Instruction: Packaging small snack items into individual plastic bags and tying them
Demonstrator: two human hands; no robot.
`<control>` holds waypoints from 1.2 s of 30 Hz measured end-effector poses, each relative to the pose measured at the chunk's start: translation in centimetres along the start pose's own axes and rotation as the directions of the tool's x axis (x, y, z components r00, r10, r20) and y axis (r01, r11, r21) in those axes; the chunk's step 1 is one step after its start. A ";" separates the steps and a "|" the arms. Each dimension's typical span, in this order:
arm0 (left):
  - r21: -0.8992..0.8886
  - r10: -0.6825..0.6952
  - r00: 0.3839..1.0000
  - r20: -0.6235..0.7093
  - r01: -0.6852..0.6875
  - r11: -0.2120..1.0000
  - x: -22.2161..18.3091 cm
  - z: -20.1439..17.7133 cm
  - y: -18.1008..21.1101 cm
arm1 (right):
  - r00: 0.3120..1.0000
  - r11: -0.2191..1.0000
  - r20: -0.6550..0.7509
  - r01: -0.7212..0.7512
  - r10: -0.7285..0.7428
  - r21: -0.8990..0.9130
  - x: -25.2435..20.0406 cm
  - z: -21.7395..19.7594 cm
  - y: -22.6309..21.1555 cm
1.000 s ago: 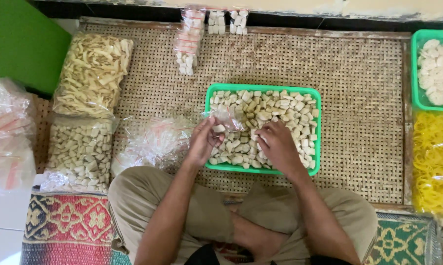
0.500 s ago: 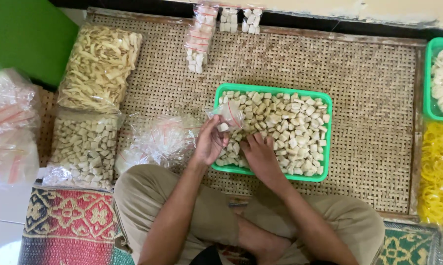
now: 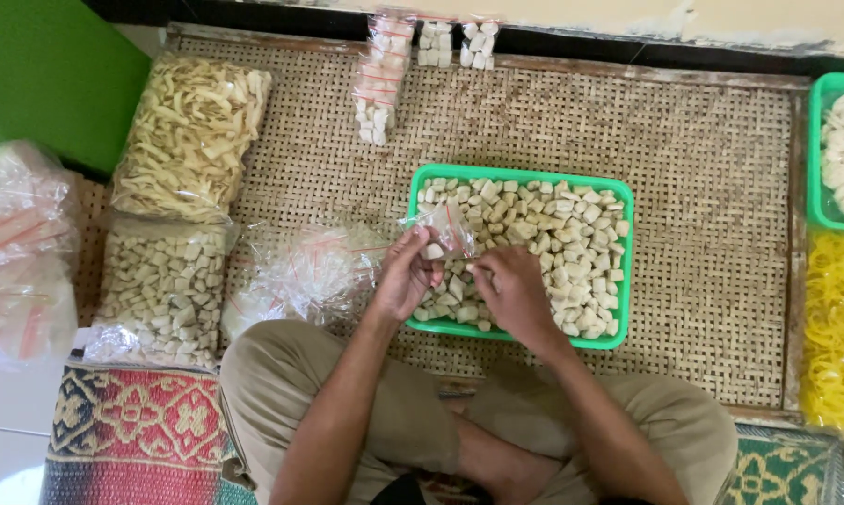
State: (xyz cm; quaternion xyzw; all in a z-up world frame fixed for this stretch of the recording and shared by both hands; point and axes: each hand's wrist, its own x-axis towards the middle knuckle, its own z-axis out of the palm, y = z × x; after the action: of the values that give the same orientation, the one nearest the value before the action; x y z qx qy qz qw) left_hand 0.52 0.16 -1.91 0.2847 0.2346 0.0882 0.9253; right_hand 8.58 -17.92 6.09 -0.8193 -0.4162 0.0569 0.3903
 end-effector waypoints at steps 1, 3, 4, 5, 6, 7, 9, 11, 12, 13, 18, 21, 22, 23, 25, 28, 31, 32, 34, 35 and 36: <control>0.001 -0.002 1.000 0.001 0.002 1.000 -0.4 0.4 0.3 | 1.000 1.000 -0.001 -0.002 0.002 0.000 -0.3 -0.6 0.2; 0.048 -0.025 1.000 0.006 0.025 0.999 -1.0 1.3 1.0 | 0.914 0.785 -0.101 -0.276 0.393 0.555 -0.8 -2.0 0.7; 0.048 -0.024 1.000 0.007 0.024 0.999 -1.0 1.3 0.9 | 0.914 0.785 -0.102 -0.275 0.392 0.555 -0.5 -3.0 -0.1; 0.061 -0.033 0.999 0.012 0.032 0.998 -0.9 1.3 0.7 | 0.887 0.703 -0.126 -0.257 0.443 0.663 -0.2 -4.0 -0.8; 0.074 -0.045 0.999 0.016 0.044 0.996 -1.0 1.3 0.5 | 0.855 0.608 -0.142 -0.229 0.499 0.760 -0.1 -5.1 -1.6; 0.075 -0.048 0.999 0.016 0.046 0.996 -1.0 1.3 0.3 | 0.853 0.608 -0.143 -0.230 0.501 0.760 -0.2 -4.9 -1.7; 0.089 -0.068 0.997 0.038 0.064 0.994 -1.2 1.4 0.1 | 0.829 0.538 -0.153 -0.198 0.538 0.819 -0.5 -4.5 -2.1; 0.096 -0.077 0.995 0.063 0.071 0.993 -1.5 2.2 0.4 | 0.836 0.544 -0.130 -0.221 0.533 0.809 -0.4 -4.1 -2.6; 0.099 -0.081 0.993 0.086 0.073 0.992 -1.7 2.6 0.6 | 0.845 0.552 -0.104 -0.244 0.524 0.797 -0.3 -3.9 -2.9; 0.101 -0.083 0.993 0.087 0.074 0.992 -1.6 2.3 0.3 | 0.844 0.551 -0.105 -0.243 0.525 0.798 -0.4 -3.6 -2.8; 0.099 -0.088 0.990 0.111 0.077 0.992 -1.6 2.1 -0.2 | 0.863 0.624 -0.137 -0.234 0.487 0.746 -0.8 -1.7 -1.3; 0.154 -0.075 0.988 0.138 0.053 0.987 -2.5 4.7 0.6 | 0.868 0.630 -0.160 -0.203 0.471 0.750 -1.0 -0.4 -0.7; 0.155 -0.076 0.987 0.140 0.054 0.986 -2.6 4.9 0.6 | 0.867 0.630 -0.163 -0.202 0.472 0.750 -1.2 0.0 -0.5; 0.196 -0.081 0.986 0.149 0.051 0.979 -2.8 5.1 0.6 | 0.860 0.605 -0.164 -0.193 0.484 0.772 -1.3 0.4 -0.3; 0.238 -0.082 0.984 0.157 0.043 0.970 -2.9 5.0 0.4 | 0.855 0.579 -0.164 -0.181 0.493 0.795 -1.5 0.9 -0.1; 0.300 -0.075 0.987 0.141 0.030 0.953 -2.7 4.4 0.0 | 0.858 0.622 -0.169 -0.202 0.485 0.757 -1.5 0.8 -0.1; 0.334 -0.089 0.985 0.145 0.036 0.942 -2.7 4.2 -0.1 | 0.899 0.752 -0.200 -0.184 0.389 0.633 -1.5 0.7 0.5; 0.348 -0.091 0.987 0.134 0.039 0.937 -2.6 4.0 -0.2 | 0.926 0.820 -0.207 -0.155 0.314 0.551 -1.5 0.8 0.8; 0.363 -0.093 0.988 0.125 0.042 0.931 -2.5 3.7 -0.4 | 0.949 0.878 -0.208 -0.118 0.238 0.464 -1.5 0.8 1.2; 0.362 -0.093 0.986 0.136 0.038 0.931 -2.5 3.7 -0.5 | 0.965 0.884 -0.177 -0.095 0.196 0.457 -1.5 0.6 1.3; 0.362 -0.094 0.985 0.147 0.035 0.932 -2.5 3.6 -0.6 | 0.977 0.889 -0.146 -0.072 0.154 0.452 -1.5 0.6 1.4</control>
State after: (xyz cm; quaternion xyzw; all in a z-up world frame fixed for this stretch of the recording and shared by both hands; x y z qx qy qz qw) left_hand 0.09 -2.83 1.38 0.4466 0.1801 -0.0098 0.8764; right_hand 8.25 -19.15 4.39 -0.7332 -0.3072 0.0998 0.5984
